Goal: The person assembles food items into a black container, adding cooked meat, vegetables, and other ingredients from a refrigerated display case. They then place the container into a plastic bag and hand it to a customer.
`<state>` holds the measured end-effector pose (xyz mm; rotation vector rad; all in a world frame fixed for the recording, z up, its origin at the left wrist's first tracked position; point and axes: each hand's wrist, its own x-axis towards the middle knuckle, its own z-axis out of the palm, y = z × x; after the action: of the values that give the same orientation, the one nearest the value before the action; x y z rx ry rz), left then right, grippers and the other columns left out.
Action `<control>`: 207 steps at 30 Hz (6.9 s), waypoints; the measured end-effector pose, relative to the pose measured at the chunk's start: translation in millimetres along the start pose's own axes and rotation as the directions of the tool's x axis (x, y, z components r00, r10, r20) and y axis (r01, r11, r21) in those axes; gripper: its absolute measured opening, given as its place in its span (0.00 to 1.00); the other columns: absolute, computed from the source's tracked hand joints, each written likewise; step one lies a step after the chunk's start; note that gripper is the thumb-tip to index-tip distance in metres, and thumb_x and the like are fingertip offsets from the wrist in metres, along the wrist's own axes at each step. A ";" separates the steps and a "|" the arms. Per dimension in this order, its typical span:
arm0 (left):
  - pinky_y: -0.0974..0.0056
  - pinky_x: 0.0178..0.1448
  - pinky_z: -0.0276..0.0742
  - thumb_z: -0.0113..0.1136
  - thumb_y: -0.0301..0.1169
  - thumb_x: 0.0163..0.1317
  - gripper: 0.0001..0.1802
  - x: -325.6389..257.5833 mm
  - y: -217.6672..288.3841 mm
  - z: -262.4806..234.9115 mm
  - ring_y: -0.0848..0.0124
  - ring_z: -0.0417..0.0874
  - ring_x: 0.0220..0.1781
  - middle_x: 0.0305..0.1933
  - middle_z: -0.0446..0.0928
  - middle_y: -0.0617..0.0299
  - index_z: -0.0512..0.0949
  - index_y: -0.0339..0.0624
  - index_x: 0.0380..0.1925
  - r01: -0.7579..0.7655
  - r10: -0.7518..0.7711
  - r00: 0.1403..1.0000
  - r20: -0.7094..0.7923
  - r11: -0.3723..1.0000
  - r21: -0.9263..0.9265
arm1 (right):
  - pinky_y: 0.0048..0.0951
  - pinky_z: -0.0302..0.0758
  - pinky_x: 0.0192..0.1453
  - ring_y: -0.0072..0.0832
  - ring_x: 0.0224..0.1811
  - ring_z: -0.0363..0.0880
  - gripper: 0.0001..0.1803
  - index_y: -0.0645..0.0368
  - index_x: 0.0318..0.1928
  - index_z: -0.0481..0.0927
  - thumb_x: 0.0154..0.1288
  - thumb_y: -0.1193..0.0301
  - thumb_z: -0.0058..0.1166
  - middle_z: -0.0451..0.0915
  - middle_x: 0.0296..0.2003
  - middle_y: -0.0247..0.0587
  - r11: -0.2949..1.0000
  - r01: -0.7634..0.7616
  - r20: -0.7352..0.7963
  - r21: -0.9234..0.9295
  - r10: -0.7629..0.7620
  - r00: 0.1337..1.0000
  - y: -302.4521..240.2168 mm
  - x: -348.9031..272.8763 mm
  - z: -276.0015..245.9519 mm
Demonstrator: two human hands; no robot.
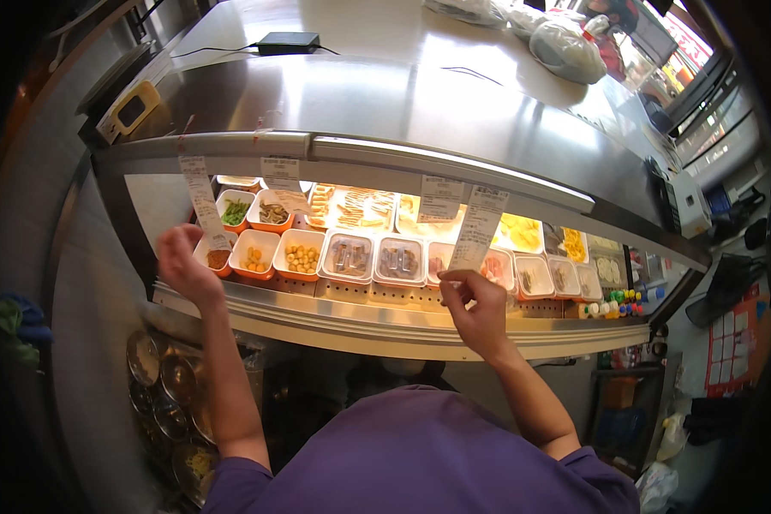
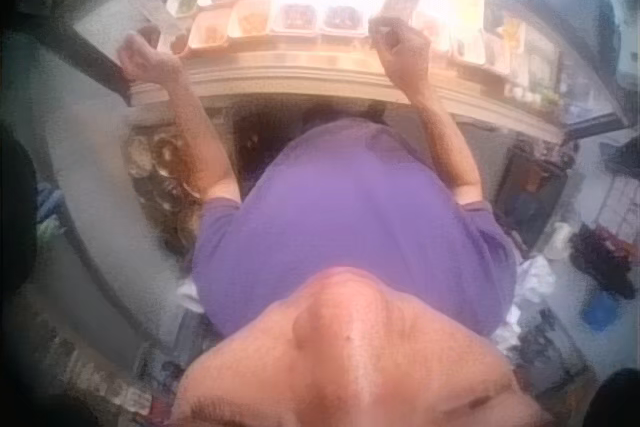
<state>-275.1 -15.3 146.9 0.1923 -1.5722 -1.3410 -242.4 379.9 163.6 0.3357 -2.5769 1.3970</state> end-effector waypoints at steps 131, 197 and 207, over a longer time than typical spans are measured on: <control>0.54 0.60 0.78 0.56 0.29 0.68 0.22 -834.0 370.2 -115.1 0.58 0.80 0.59 0.58 0.77 0.50 0.70 0.40 0.62 0.074 -0.326 -0.193 -0.925 0.936 -0.345 | 0.32 0.80 0.50 0.31 0.40 0.82 0.21 0.66 0.52 0.76 0.71 0.59 0.55 0.82 0.41 0.45 0.879 -0.475 0.574 0.033 -0.406 -0.711 -239.0 -695.8 233.5; 0.51 0.65 0.75 0.45 0.50 0.72 0.31 -1185.5 471.3 -15.9 0.58 0.78 0.61 0.62 0.76 0.51 0.67 0.39 0.66 -0.799 -0.143 0.156 -0.977 0.563 -0.210 | 0.36 0.77 0.45 0.42 0.42 0.82 0.21 0.62 0.43 0.83 0.47 0.71 0.74 0.82 0.38 0.44 0.220 -0.537 -0.581 0.814 0.297 -0.758 60.4 -881.7 -321.1; 0.50 0.68 0.70 0.44 0.53 0.72 0.34 -1248.3 520.9 -0.1 0.57 0.75 0.64 0.64 0.73 0.51 0.66 0.40 0.67 -0.729 -0.170 0.029 -0.985 0.671 -0.137 | 0.35 0.75 0.35 0.39 0.29 0.81 0.12 0.61 0.34 0.77 0.58 0.68 0.68 0.80 0.25 0.43 0.451 -0.289 -0.469 0.844 0.362 -0.805 41.5 -821.5 -320.3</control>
<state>552.9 1012.3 -149.6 0.2090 0.1969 -0.8440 550.0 759.3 78.6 -1.9394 -0.5957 0.7512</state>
